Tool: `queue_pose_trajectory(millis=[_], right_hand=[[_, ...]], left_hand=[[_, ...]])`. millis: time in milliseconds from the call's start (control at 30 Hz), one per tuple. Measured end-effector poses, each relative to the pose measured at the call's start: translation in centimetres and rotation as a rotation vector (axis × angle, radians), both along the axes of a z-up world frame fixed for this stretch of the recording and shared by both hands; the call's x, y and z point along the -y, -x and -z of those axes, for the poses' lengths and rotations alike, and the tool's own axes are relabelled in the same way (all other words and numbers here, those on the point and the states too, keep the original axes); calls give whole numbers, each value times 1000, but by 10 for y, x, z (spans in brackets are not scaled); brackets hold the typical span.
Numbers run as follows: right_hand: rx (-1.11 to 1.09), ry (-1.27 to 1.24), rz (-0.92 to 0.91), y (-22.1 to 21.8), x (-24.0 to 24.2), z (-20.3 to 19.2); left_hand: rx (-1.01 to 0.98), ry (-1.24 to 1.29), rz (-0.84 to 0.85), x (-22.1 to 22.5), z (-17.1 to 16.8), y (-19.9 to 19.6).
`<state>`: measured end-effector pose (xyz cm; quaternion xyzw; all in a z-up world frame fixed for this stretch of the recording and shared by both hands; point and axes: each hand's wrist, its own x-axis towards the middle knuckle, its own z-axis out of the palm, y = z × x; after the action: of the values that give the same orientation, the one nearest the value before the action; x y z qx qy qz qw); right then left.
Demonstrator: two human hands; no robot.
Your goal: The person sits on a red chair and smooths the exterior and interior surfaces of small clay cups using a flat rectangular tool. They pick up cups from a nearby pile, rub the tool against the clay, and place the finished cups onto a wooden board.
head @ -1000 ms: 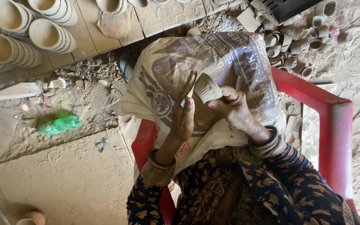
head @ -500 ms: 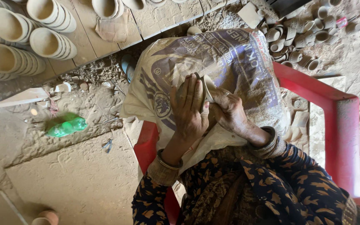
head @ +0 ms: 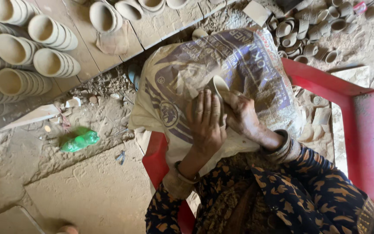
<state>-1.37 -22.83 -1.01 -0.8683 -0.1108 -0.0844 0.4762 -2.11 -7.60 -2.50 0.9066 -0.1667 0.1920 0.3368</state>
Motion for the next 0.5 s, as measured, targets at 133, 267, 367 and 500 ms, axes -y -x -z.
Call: queue_pose_trajectory(millis=[133,267,367,500], right_hand=[[-67,-59,-57,8,-2,0],[-113,-289,-155,9,-6,-12],[-224,-238,-70,10,-11,-17],[-137,-151,-39,8,-11,-15]], left_hand=[[-331,513,32,-16,-2,-12],[-225,667,132,-47,-17,-26],[-436,484,-67,-39,-23,-12],[-39,-57,37,-9,-17,2]])
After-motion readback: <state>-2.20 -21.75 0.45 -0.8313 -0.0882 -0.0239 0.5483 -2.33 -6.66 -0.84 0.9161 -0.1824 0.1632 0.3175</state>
